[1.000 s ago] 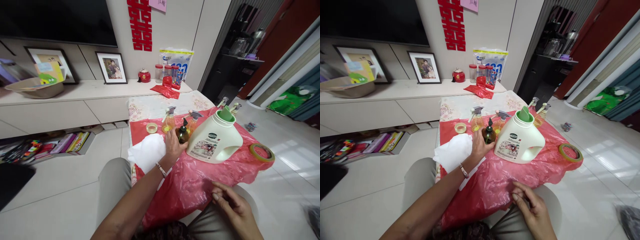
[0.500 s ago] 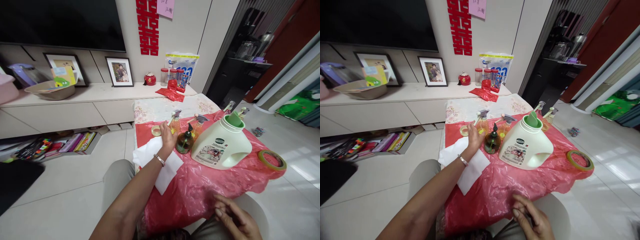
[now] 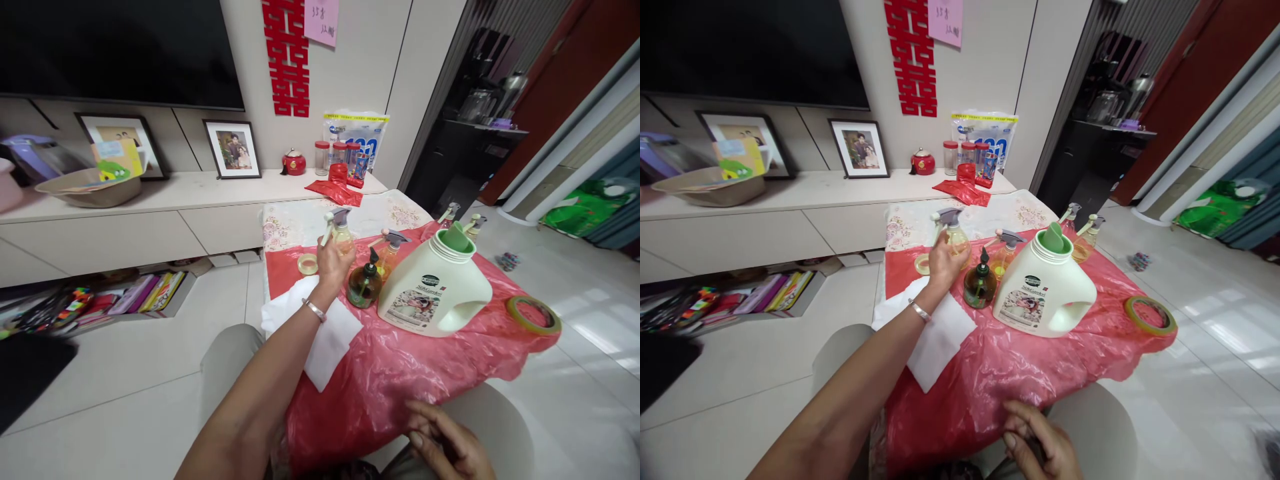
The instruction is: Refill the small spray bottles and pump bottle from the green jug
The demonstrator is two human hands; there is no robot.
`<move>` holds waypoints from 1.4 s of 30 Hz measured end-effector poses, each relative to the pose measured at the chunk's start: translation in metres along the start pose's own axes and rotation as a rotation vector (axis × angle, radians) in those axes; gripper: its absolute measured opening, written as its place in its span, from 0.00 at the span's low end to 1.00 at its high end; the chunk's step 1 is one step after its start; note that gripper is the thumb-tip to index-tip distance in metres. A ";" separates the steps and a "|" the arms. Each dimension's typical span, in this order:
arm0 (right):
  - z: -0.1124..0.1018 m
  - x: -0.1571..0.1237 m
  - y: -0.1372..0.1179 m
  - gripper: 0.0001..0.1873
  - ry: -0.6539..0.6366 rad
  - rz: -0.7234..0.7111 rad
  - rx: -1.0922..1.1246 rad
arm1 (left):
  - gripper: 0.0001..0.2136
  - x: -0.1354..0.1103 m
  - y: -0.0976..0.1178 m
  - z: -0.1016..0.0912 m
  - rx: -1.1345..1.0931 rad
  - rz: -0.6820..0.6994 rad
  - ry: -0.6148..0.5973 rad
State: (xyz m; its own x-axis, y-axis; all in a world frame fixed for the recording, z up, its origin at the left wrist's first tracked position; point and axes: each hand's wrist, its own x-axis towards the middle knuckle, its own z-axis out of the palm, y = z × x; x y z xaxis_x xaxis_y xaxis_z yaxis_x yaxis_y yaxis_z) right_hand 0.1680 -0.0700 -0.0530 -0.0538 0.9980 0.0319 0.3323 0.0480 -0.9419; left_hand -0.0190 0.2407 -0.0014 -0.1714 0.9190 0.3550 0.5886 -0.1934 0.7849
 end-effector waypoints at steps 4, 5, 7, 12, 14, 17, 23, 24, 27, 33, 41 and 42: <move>0.009 0.016 -0.026 0.13 0.125 -0.127 -0.069 | 0.28 -0.039 0.013 -0.046 -0.068 0.064 0.076; 0.009 0.023 -0.032 0.13 0.171 -0.159 -0.089 | 0.29 -0.056 0.013 -0.056 -0.096 0.078 0.055; 0.011 0.038 -0.044 0.12 0.282 -0.212 -0.132 | 0.32 -0.096 0.009 -0.069 -0.152 0.095 -0.028; 0.031 0.086 -0.060 0.26 0.346 -0.173 -0.017 | 0.20 -0.173 -0.009 -0.069 -0.185 0.212 -0.301; 0.046 0.100 -0.061 0.27 0.311 -0.139 0.075 | 0.19 -0.185 -0.013 -0.060 -0.169 0.281 -0.369; 0.063 0.110 -0.062 0.21 0.322 -0.096 0.159 | 0.23 -0.195 -0.016 -0.053 -0.168 0.295 -0.408; 0.058 0.101 -0.062 0.18 0.454 -0.139 0.179 | 0.33 -0.161 -0.025 -0.089 -0.244 0.295 -0.470; 0.055 0.098 -0.061 0.17 0.455 -0.166 0.165 | 0.25 -0.142 -0.029 -0.096 -0.216 0.272 -0.445; 0.049 0.092 -0.054 0.14 0.417 -0.234 0.072 | 0.21 -0.074 -0.041 -0.104 0.106 0.119 -0.284; 0.048 0.086 -0.037 0.15 0.335 -0.229 -0.040 | 0.18 0.010 -0.069 -0.066 0.364 -0.020 -0.313; 0.048 0.084 -0.044 0.15 0.320 -0.169 -0.079 | 0.23 0.071 -0.091 -0.044 0.363 0.006 -0.240; 0.050 0.083 -0.045 0.15 0.334 -0.162 -0.078 | 0.24 0.080 -0.094 -0.041 0.354 0.012 -0.235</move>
State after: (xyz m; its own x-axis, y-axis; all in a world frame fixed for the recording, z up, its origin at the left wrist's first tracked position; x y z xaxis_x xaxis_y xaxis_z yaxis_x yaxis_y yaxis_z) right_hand 0.1019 0.0086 -0.0249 0.1943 0.9346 0.2980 0.4158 0.1967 -0.8879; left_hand -0.1205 0.3184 -0.0264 -0.0022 0.9786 0.2056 0.8316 -0.1124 0.5438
